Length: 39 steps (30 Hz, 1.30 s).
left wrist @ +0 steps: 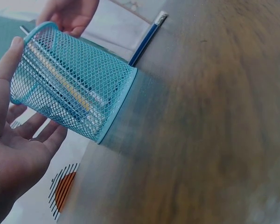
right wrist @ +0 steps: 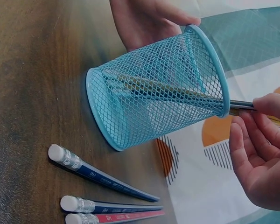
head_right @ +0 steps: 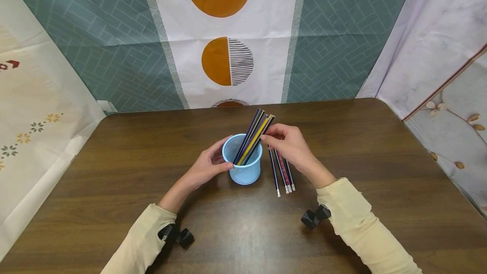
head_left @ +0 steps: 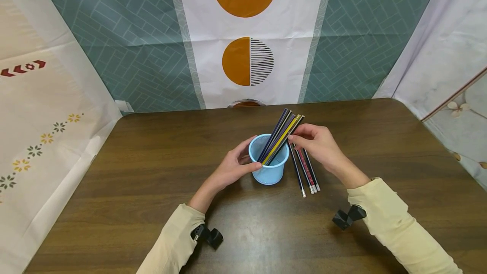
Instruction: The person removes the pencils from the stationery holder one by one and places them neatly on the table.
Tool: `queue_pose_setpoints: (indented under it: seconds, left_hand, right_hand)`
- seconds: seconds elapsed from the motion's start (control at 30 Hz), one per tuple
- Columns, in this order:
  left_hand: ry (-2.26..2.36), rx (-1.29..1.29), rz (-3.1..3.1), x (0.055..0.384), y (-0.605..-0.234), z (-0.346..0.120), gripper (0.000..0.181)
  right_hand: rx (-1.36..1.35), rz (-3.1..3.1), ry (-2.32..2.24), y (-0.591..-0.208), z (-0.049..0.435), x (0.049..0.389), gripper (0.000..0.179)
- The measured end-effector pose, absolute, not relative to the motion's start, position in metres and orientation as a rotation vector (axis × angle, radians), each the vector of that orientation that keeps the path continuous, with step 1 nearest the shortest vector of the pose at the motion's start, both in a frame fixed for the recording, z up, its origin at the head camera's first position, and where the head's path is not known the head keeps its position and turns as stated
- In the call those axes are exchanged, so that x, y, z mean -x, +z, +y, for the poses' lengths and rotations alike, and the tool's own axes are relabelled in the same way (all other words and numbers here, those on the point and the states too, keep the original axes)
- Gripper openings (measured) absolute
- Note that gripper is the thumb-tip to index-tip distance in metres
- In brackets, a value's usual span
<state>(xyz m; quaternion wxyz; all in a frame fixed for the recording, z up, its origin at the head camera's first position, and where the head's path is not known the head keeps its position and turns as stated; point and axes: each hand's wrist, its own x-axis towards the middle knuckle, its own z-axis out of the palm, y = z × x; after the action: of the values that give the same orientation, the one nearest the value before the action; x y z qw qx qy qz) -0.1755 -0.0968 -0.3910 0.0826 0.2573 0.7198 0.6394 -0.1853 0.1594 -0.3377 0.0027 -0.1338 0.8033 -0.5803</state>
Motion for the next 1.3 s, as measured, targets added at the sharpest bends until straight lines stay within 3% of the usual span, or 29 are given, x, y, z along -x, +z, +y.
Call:
queue_pose_setpoints:
  seconds: [1.3]
  left_hand:
    - [1.92, -0.76, 2.123, 0.175, -0.391, -0.097, 0.076]
  right_hand:
    - [0.538, 2.413, -2.009, -0.327, 0.172, 0.182, 0.015]
